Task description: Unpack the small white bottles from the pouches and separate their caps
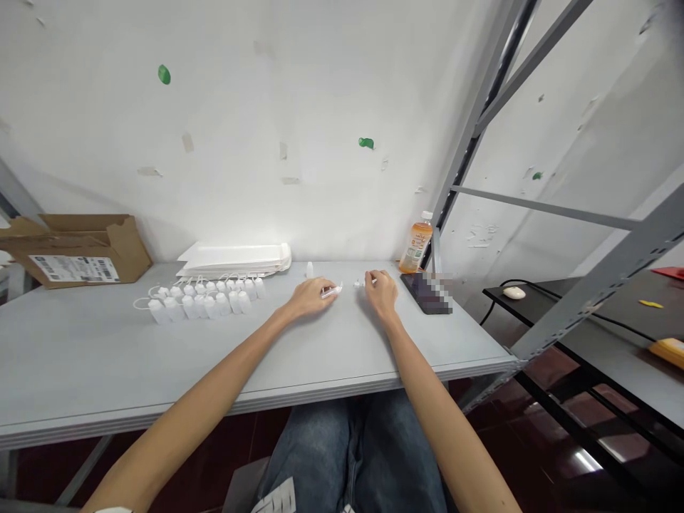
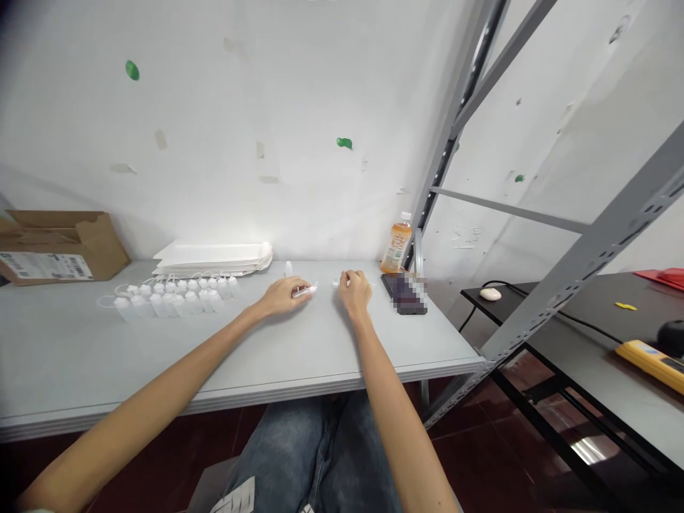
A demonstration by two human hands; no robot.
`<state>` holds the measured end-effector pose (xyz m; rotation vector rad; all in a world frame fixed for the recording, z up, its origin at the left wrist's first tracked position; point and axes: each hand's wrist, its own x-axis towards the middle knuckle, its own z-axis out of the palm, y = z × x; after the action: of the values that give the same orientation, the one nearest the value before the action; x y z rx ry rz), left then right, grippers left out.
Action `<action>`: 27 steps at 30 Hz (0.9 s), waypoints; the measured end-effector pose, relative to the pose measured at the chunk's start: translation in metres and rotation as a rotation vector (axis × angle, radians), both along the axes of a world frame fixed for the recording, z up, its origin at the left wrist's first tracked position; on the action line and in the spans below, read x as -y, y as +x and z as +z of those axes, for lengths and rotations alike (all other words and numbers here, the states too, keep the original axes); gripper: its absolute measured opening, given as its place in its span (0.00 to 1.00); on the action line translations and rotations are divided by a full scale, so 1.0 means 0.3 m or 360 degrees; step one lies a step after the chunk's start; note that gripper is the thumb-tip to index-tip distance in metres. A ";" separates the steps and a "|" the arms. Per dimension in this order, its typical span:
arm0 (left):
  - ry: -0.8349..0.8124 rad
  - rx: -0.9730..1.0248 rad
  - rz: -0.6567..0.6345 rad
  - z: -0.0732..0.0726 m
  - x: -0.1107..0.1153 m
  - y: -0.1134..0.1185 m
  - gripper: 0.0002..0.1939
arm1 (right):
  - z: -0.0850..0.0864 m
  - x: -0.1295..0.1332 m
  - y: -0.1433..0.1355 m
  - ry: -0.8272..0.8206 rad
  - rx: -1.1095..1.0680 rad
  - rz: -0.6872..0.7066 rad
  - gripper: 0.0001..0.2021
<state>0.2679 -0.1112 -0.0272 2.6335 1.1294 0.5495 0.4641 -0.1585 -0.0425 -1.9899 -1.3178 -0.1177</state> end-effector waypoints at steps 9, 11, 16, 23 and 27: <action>-0.0009 0.0083 0.0060 -0.065 0.039 0.011 0.17 | -0.016 -0.019 -0.054 -0.0101 -0.0666 0.0857 0.15; 0.0005 0.0093 0.0073 -0.064 0.041 0.010 0.16 | -0.019 -0.021 -0.053 -0.0092 -0.0727 0.0883 0.15; 0.0033 0.0107 0.0056 -0.063 0.038 0.005 0.15 | -0.026 -0.022 -0.049 -0.0088 -0.0731 0.0942 0.12; 0.0018 0.0120 0.0086 -0.062 0.042 0.008 0.17 | -0.013 0.001 -0.069 -0.0156 -0.0347 0.0806 0.11; 0.0038 0.0074 0.0077 -0.067 0.043 0.012 0.18 | -0.014 0.003 -0.090 -0.0182 0.0046 0.0653 0.11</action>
<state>0.2714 -0.1240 -0.0472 2.6056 1.1826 0.6341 0.4371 -0.1594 -0.0466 -1.7708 -1.7559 0.1263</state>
